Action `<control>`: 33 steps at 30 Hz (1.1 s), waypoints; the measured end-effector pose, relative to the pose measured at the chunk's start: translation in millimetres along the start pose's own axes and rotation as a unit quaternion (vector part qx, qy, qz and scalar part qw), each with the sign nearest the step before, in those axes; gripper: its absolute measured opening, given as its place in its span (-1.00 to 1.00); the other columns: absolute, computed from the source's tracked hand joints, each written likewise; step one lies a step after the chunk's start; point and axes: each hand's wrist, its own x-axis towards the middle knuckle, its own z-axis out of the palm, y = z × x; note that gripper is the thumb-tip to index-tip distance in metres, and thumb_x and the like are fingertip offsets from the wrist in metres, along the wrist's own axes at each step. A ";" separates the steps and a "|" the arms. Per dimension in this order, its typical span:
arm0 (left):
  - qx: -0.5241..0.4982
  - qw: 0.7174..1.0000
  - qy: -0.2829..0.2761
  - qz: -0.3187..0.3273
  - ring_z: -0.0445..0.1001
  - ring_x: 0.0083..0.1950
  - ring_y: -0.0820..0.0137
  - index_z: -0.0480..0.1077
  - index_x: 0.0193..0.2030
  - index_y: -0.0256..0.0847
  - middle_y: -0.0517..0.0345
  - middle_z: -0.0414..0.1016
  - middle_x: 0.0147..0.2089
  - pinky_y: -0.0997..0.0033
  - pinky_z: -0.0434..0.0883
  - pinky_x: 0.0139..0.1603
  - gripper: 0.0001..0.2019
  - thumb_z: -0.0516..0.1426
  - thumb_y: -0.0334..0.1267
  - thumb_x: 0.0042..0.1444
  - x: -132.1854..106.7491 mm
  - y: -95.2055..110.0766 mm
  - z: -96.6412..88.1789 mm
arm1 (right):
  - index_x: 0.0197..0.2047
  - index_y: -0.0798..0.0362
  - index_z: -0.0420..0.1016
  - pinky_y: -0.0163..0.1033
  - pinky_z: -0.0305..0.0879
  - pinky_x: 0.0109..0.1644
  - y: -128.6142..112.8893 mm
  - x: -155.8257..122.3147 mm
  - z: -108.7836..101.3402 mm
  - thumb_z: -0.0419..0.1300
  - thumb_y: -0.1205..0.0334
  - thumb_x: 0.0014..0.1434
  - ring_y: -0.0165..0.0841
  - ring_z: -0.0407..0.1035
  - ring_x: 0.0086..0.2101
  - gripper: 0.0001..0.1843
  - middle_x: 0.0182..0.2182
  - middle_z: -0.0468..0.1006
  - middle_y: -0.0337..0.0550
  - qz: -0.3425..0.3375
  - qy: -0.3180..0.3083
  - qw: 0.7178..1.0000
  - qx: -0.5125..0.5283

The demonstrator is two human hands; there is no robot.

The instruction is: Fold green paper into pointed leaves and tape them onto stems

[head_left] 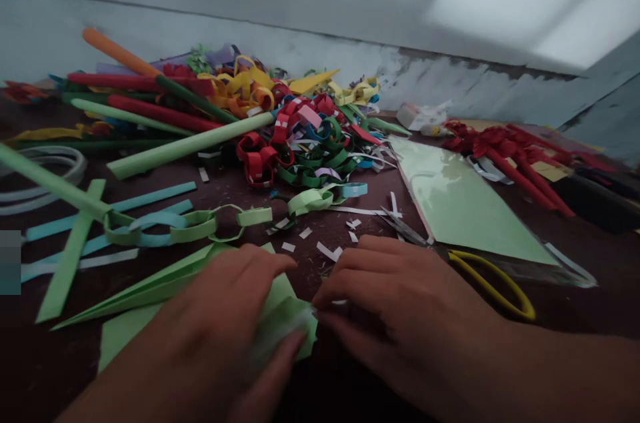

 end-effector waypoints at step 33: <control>-0.389 0.850 -0.100 -0.341 0.40 -0.47 0.50 0.54 -0.38 -0.19 0.21 0.56 -0.46 0.56 0.32 -0.45 -0.70 0.31 0.03 0.01 42.4 52.2 -25.4 | -0.16 0.05 0.51 -0.16 0.20 -0.18 24.1 -4.0 -1.6 0.20 0.39 0.33 -0.32 0.42 -0.29 -0.91 -0.28 0.66 -0.20 -0.185 0.272 0.943 -0.045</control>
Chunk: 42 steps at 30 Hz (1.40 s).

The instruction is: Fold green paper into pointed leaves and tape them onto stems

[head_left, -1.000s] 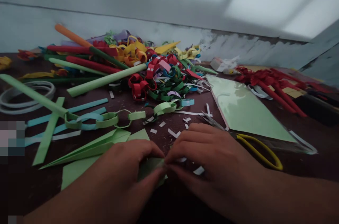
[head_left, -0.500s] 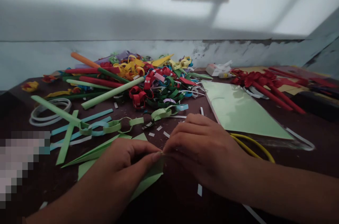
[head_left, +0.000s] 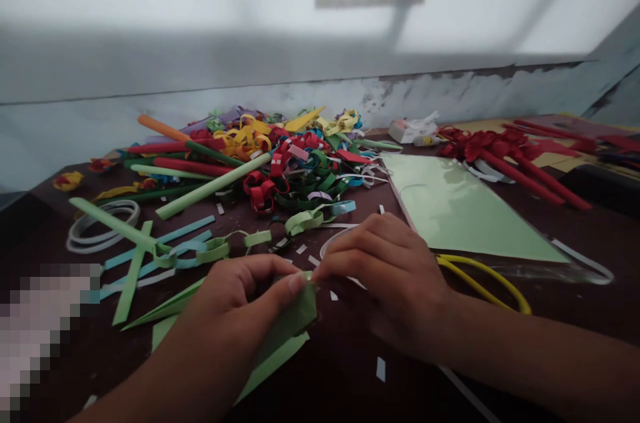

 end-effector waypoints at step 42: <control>0.020 0.990 0.018 0.141 0.31 -0.47 0.56 0.59 -0.40 -0.14 0.23 0.46 -0.49 0.66 0.26 -0.50 -0.72 0.31 0.03 0.10 19.6 -9.7 -11.5 | -0.35 0.04 0.70 -0.16 0.47 -0.18 13.6 23.8 11.0 0.45 0.07 0.06 -0.28 0.52 -0.19 -0.80 -0.13 0.60 -0.08 0.358 -0.028 0.825 0.436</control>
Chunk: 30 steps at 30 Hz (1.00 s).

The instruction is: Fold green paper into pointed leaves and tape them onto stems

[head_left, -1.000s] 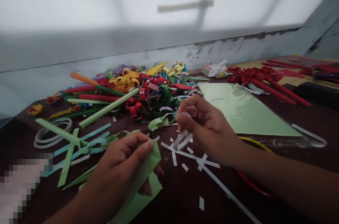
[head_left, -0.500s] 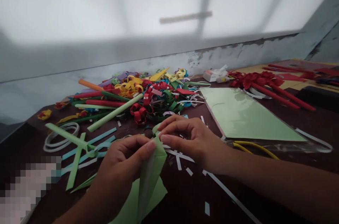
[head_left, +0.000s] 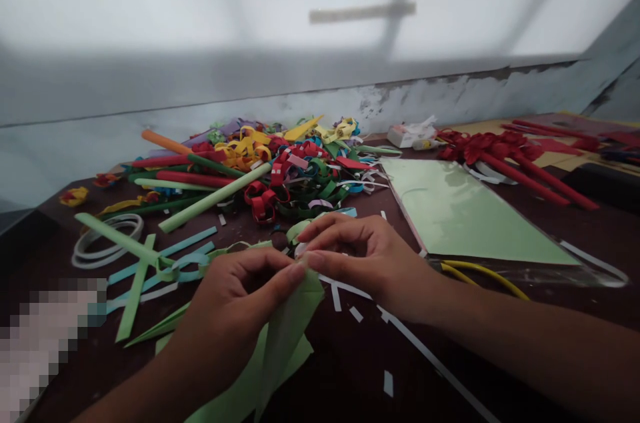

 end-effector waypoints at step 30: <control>0.100 0.992 0.052 0.053 0.15 -0.57 0.55 0.47 -0.48 -0.14 0.32 0.24 -0.61 0.58 0.14 -0.59 -0.66 0.20 0.04 0.20 -0.9 -10.7 -5.5 | -0.24 0.00 0.67 -0.24 0.37 -0.23 12.5 2.6 -10.6 0.42 0.03 0.15 -0.36 0.45 -0.25 -0.78 -0.20 0.55 -0.16 -0.076 0.064 0.993 -0.057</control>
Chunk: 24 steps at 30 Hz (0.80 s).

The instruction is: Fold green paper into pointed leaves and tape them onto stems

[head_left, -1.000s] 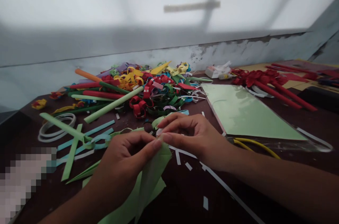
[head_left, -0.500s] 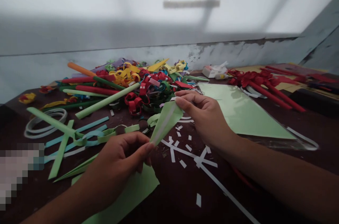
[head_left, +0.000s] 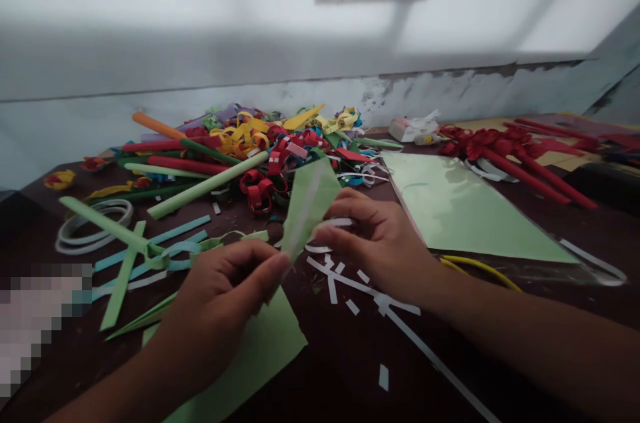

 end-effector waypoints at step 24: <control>-0.170 0.984 0.044 -0.026 0.48 -0.46 0.51 0.50 -0.27 -0.16 0.26 0.58 -0.44 0.58 0.45 -0.42 -0.85 0.26 -0.13 0.19 2.2 -2.2 -1.6 | -0.14 0.06 0.62 -0.33 0.35 -0.34 -8.4 -12.0 4.6 0.32 0.24 0.21 -0.44 0.46 -0.38 -0.85 -0.31 0.62 -0.19 0.052 -0.089 0.993 0.063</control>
